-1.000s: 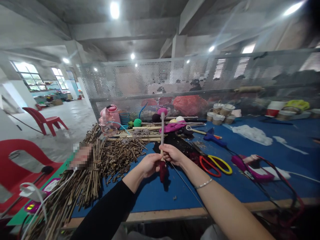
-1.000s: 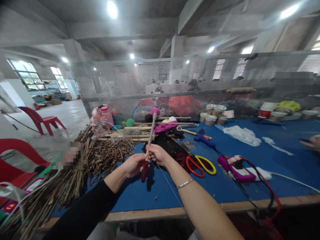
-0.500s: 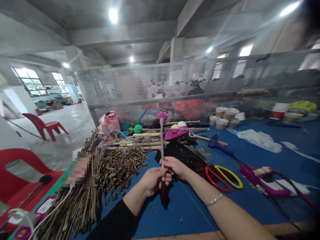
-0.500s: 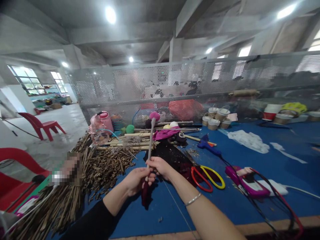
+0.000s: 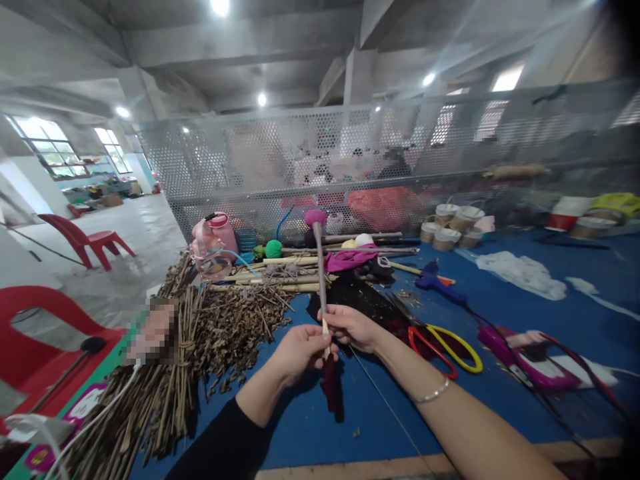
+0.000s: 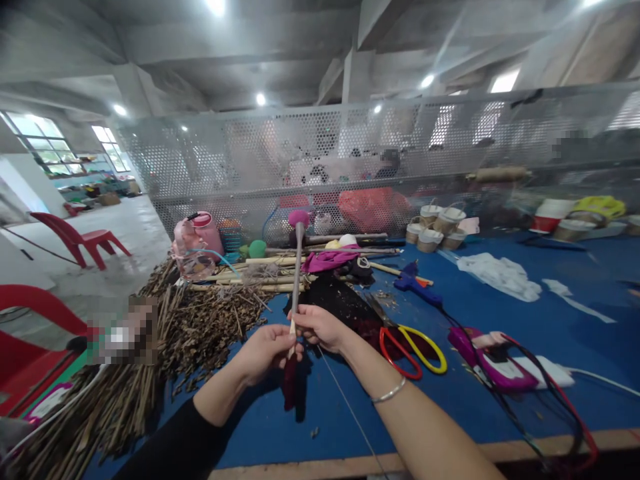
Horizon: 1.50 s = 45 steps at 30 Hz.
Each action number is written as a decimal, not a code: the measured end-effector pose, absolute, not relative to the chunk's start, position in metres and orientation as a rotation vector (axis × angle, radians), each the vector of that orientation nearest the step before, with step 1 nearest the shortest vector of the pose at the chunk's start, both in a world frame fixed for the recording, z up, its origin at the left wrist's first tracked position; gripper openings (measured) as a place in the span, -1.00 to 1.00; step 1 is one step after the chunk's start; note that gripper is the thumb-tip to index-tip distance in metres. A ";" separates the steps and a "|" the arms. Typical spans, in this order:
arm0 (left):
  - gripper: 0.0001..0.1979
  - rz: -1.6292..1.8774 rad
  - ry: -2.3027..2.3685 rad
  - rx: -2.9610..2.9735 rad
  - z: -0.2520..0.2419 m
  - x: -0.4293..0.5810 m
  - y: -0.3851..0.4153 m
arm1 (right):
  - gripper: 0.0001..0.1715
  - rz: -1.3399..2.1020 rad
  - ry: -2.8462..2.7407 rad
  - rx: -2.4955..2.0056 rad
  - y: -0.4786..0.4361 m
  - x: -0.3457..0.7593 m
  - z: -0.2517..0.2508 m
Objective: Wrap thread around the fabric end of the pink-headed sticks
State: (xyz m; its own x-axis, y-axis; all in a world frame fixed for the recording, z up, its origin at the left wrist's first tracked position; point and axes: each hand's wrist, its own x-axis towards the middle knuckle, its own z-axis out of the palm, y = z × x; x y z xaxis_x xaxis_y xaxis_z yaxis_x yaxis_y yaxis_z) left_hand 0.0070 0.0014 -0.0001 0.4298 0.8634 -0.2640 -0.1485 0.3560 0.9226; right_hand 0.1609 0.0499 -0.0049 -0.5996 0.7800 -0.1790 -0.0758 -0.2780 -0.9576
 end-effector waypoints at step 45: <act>-0.65 0.882 1.070 1.114 -0.005 0.009 -0.001 | -0.62 1.805 -1.446 -0.906 0.043 0.153 -0.015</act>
